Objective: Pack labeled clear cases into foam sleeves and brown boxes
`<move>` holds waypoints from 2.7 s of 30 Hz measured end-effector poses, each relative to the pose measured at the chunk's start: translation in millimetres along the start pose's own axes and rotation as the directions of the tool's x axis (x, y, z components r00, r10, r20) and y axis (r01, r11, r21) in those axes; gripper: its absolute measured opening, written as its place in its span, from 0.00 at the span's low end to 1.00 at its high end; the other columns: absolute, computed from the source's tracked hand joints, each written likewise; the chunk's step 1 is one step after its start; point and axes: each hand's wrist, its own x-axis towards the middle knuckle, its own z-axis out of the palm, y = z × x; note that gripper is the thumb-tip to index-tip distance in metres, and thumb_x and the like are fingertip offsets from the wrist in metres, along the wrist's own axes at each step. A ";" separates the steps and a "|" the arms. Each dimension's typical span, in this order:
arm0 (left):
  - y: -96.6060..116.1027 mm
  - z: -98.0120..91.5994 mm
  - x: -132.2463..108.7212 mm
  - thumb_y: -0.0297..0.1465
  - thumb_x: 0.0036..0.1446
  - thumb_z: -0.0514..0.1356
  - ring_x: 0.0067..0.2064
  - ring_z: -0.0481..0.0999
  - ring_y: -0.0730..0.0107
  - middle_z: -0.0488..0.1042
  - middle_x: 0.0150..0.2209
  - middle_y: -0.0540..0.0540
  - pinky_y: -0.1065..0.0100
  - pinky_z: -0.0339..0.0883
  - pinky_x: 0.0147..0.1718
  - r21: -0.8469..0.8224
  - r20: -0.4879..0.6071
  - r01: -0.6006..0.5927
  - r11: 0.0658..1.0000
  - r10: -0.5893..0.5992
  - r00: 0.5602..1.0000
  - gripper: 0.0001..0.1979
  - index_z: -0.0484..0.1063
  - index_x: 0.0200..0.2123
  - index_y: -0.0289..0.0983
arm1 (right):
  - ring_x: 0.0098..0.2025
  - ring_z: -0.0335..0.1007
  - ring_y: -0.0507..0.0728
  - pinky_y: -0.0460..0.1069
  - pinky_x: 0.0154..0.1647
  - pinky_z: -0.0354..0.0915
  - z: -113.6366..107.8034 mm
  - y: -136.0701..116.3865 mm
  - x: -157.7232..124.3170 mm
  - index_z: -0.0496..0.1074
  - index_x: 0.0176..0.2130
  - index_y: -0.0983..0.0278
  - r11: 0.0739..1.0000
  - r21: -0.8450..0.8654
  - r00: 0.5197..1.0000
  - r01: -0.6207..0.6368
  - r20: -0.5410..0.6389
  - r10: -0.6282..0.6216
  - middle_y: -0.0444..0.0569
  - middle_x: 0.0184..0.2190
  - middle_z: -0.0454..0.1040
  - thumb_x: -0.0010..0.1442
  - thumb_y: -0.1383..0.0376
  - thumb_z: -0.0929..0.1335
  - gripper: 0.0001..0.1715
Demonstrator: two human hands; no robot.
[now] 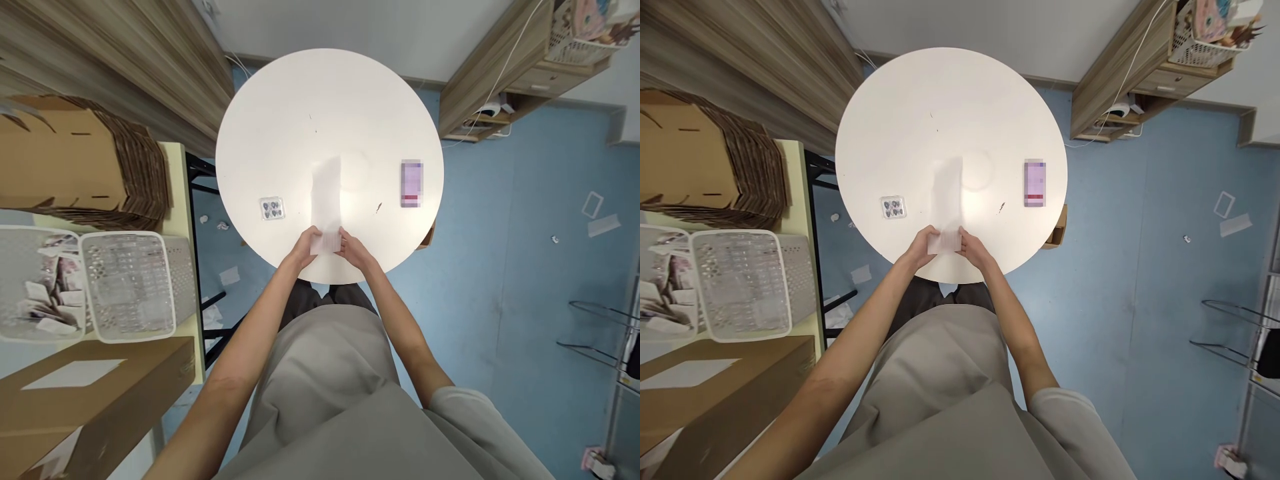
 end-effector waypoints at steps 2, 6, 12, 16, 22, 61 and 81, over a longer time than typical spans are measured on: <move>2.1 -5.6 -2.6 0.37 0.42 0.62 0.46 0.84 0.39 0.82 0.34 0.37 0.48 0.81 0.44 -0.031 0.030 0.001 1.000 0.000 1.000 0.20 0.77 0.40 0.37 | 0.53 0.82 0.64 0.58 0.55 0.82 2.6 -5.8 -1.8 0.79 0.49 0.59 1.000 0.009 0.995 -0.024 0.100 0.023 0.54 0.45 0.85 0.66 0.31 0.71 0.37; 4.5 -16.4 -9.8 0.38 0.39 0.61 0.44 0.84 0.37 0.81 0.33 0.37 0.45 0.81 0.44 -0.039 0.070 0.038 0.999 -0.035 0.997 0.22 0.77 0.40 0.37 | 0.54 0.81 0.65 0.59 0.55 0.81 5.9 -9.3 -4.3 0.79 0.46 0.59 0.999 0.042 0.989 -0.034 0.148 0.028 0.55 0.42 0.84 0.68 0.28 0.67 0.39; 0.7 -37.9 -9.9 0.37 0.40 0.61 0.41 0.82 0.51 0.82 0.35 0.41 0.58 0.78 0.41 0.134 -0.049 -0.075 0.988 0.082 0.995 0.12 0.76 0.31 0.40 | 0.50 0.82 0.64 0.58 0.55 0.80 -10.5 -10.9 -5.4 0.75 0.42 0.58 0.986 0.074 0.988 0.151 0.020 -0.152 0.51 0.41 0.84 0.60 0.39 0.78 0.29; -7.9 -54.8 -3.9 0.37 0.44 0.65 0.38 0.78 0.61 0.80 0.34 0.44 0.63 0.73 0.42 0.325 -0.187 -0.154 0.933 0.224 0.956 0.08 0.77 0.29 0.40 | 0.48 0.81 0.62 0.57 0.55 0.80 -24.3 -21.7 -17.6 0.71 0.38 0.56 0.961 -0.045 0.951 0.272 -0.139 -0.276 0.48 0.40 0.83 0.51 0.41 0.82 0.30; -26.0 -67.1 -1.1 0.38 0.51 0.67 0.34 0.70 0.64 0.67 0.25 0.52 0.64 0.67 0.38 0.532 -0.260 -0.113 0.839 0.289 0.921 0.14 0.65 0.22 0.43 | 0.44 0.80 0.60 0.54 0.48 0.77 -35.6 -18.0 -22.1 0.69 0.33 0.57 0.930 -0.300 0.934 0.213 -0.217 -0.284 0.46 0.35 0.80 0.50 0.43 0.81 0.29; 79.6 -39.2 70.5 0.46 0.68 0.69 0.75 0.68 0.33 0.63 0.78 0.26 0.44 0.65 0.71 0.986 0.068 -0.143 0.081 0.589 0.805 0.46 0.56 0.81 0.36 | 0.69 0.73 0.69 0.64 0.70 0.69 -16.1 -102.1 46.0 0.75 0.66 0.65 0.291 -0.954 0.743 -0.079 -0.251 -0.621 0.65 0.66 0.77 0.78 0.52 0.65 0.28; 84.6 -35.6 129.0 0.67 0.47 0.74 0.84 0.24 0.23 0.27 0.84 0.21 0.26 0.22 0.78 0.795 0.577 -0.456 -0.400 0.266 0.772 0.83 0.30 0.85 0.29 | 0.88 0.30 0.69 0.69 0.87 0.35 -15.0 -81.4 89.9 0.47 0.85 0.68 -0.224 -0.970 0.845 0.100 0.201 -0.495 0.61 0.86 0.38 0.79 0.36 0.58 0.55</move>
